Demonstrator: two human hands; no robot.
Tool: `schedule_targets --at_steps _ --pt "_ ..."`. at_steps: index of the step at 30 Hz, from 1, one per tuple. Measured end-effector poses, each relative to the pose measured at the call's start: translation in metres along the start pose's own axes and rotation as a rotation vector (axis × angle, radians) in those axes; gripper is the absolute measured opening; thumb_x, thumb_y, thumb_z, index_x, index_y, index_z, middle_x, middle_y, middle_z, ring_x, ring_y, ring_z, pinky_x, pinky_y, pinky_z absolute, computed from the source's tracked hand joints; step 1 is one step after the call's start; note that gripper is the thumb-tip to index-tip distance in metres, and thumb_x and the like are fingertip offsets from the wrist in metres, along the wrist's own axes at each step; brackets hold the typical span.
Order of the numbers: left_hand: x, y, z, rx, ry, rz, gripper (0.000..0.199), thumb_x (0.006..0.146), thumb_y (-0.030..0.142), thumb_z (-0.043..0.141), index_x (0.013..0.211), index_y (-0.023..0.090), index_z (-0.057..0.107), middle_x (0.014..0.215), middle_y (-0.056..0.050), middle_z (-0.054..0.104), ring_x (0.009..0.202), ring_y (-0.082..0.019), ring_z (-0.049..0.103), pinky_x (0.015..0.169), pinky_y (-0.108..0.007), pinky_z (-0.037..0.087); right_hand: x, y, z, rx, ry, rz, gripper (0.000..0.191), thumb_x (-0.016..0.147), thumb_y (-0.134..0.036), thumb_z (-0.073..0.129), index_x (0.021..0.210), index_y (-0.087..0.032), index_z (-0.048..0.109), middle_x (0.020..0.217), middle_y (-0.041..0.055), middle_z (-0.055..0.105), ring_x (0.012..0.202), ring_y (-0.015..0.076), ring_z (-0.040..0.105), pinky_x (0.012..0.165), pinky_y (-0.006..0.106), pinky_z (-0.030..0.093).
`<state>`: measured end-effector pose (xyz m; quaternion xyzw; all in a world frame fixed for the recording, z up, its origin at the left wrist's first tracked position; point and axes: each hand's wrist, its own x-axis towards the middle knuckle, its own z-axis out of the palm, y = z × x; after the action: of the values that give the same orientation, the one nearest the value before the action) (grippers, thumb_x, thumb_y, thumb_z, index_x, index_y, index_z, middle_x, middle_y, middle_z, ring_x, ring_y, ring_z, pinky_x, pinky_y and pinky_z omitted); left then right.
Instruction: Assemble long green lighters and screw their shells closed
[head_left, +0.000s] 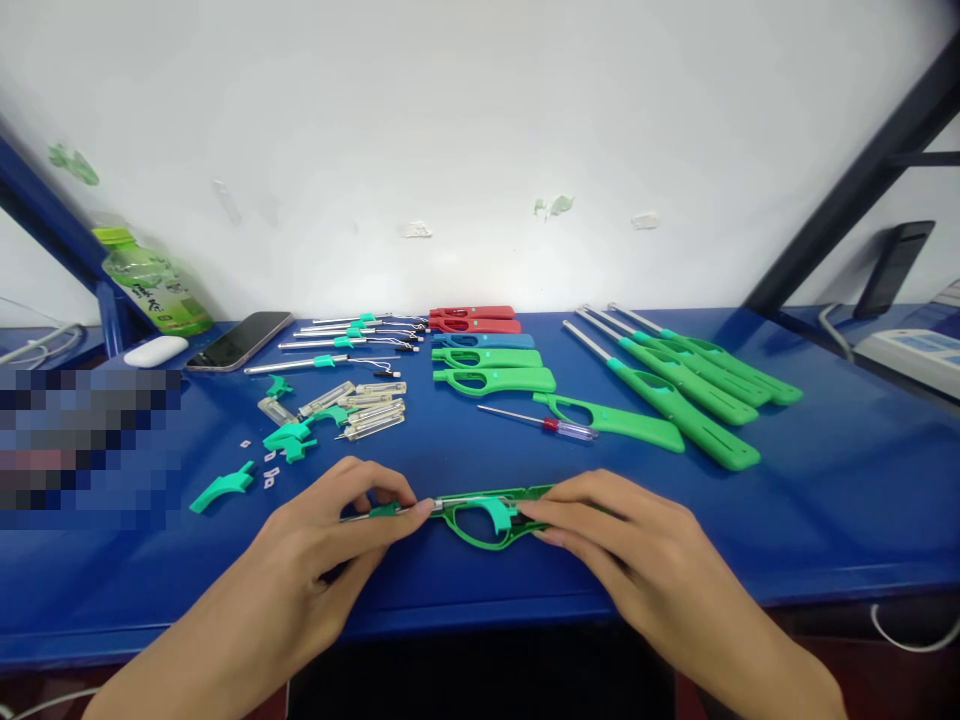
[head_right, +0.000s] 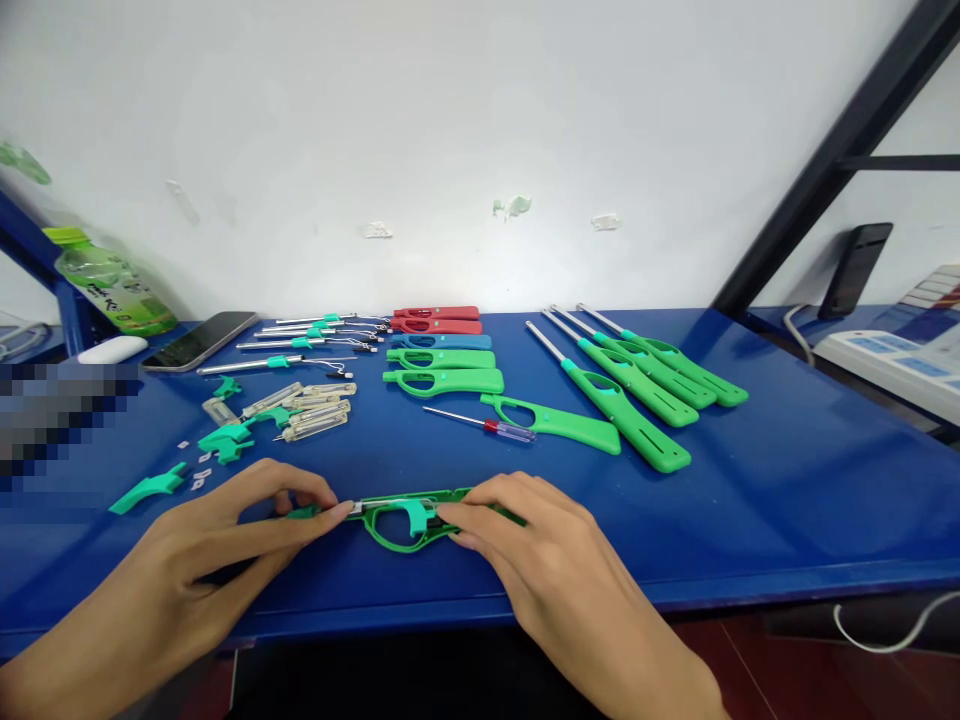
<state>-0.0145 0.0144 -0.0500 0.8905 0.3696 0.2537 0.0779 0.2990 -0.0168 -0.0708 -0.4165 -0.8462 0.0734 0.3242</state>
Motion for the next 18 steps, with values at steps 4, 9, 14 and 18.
schedule_targets --at_steps 4,9,14,18 --pt "0.001 0.001 -0.001 0.005 -0.017 -0.002 0.035 0.111 0.024 0.050 0.129 0.040 0.077 0.124 -0.004 0.069 0.097 -0.016 0.071 0.079 -0.022 0.059 -0.001 0.001 -0.001 0.003 -0.015 -0.006 0.032 0.113 -0.017 0.050 0.132 -0.028 0.072 0.120 0.0040 0.077 0.102 0.0186 0.075 0.087 0.033 0.064" --pt "0.000 0.009 -0.002 0.027 -0.046 -0.020 0.034 0.110 0.020 0.050 0.128 0.036 0.075 0.127 -0.005 0.066 0.112 -0.019 0.069 0.091 -0.027 0.061 -0.002 0.001 -0.001 0.010 -0.022 0.000 0.032 0.112 -0.015 0.050 0.133 -0.028 0.072 0.120 0.0034 0.077 0.102 0.0183 0.074 0.086 0.032 0.063" --pt "0.008 0.020 0.008 0.037 0.095 0.033 0.012 0.106 0.022 0.062 0.111 0.027 0.072 0.115 -0.004 0.066 0.105 -0.018 0.067 0.090 -0.028 0.058 -0.002 0.001 0.000 0.043 -0.016 0.016 0.030 0.112 -0.016 0.054 0.133 -0.030 0.070 0.122 0.0012 0.077 0.105 0.0171 0.074 0.090 0.031 0.062" --pt "0.017 0.022 0.023 0.015 0.188 0.047 0.014 0.109 0.013 0.059 0.102 0.022 0.066 0.107 -0.001 0.065 0.088 -0.011 0.068 0.082 -0.024 0.054 -0.002 0.000 0.000 0.079 0.018 0.042 0.029 0.110 -0.018 0.061 0.134 -0.033 0.068 0.122 -0.0027 0.078 0.107 0.0149 0.074 0.096 0.028 0.059"
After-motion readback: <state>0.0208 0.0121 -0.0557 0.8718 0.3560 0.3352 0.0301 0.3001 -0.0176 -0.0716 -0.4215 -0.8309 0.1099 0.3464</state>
